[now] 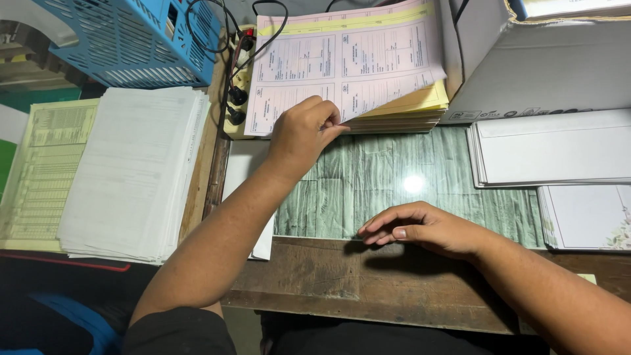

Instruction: Folding paper documents and inserting them into envelopes

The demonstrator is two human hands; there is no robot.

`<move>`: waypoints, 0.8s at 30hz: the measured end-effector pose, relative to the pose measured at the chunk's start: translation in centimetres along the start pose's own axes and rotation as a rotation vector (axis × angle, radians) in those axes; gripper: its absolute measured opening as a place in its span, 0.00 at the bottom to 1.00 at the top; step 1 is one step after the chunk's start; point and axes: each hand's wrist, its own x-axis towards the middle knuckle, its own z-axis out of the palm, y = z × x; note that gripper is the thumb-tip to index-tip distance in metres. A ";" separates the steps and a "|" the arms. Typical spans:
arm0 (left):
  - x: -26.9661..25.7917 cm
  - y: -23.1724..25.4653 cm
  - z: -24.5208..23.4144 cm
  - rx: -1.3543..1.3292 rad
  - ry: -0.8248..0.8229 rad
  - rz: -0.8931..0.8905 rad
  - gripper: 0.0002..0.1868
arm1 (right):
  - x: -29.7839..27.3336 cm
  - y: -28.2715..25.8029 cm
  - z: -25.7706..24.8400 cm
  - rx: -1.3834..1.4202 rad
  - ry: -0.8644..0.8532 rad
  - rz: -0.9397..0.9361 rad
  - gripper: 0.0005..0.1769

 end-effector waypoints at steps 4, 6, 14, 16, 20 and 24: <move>0.3 -0.3 -0.4 -0.069 0.025 -0.004 0.12 | -0.1 0.1 0.5 0.092 0.061 -0.028 0.22; 0.6 0.4 -1.1 0.023 0.097 0.091 0.12 | -0.2 0.4 0.2 0.209 0.049 -0.018 0.25; -1.2 7.5 -4.6 -0.132 0.135 0.061 0.10 | -0.2 -0.5 -0.1 0.379 0.172 -0.042 0.30; -2.1 9.2 -5.7 -0.318 0.118 -0.057 0.09 | -0.1 -0.3 -0.4 0.390 0.202 -0.036 0.32; -4.5 10.5 -5.8 -0.910 0.105 -0.396 0.13 | 0.2 -0.6 -0.2 0.363 0.366 -0.079 0.40; -5.4 12.1 -6.3 -1.417 0.251 -0.694 0.21 | -0.3 1.9 -2.4 0.278 0.618 -0.072 0.48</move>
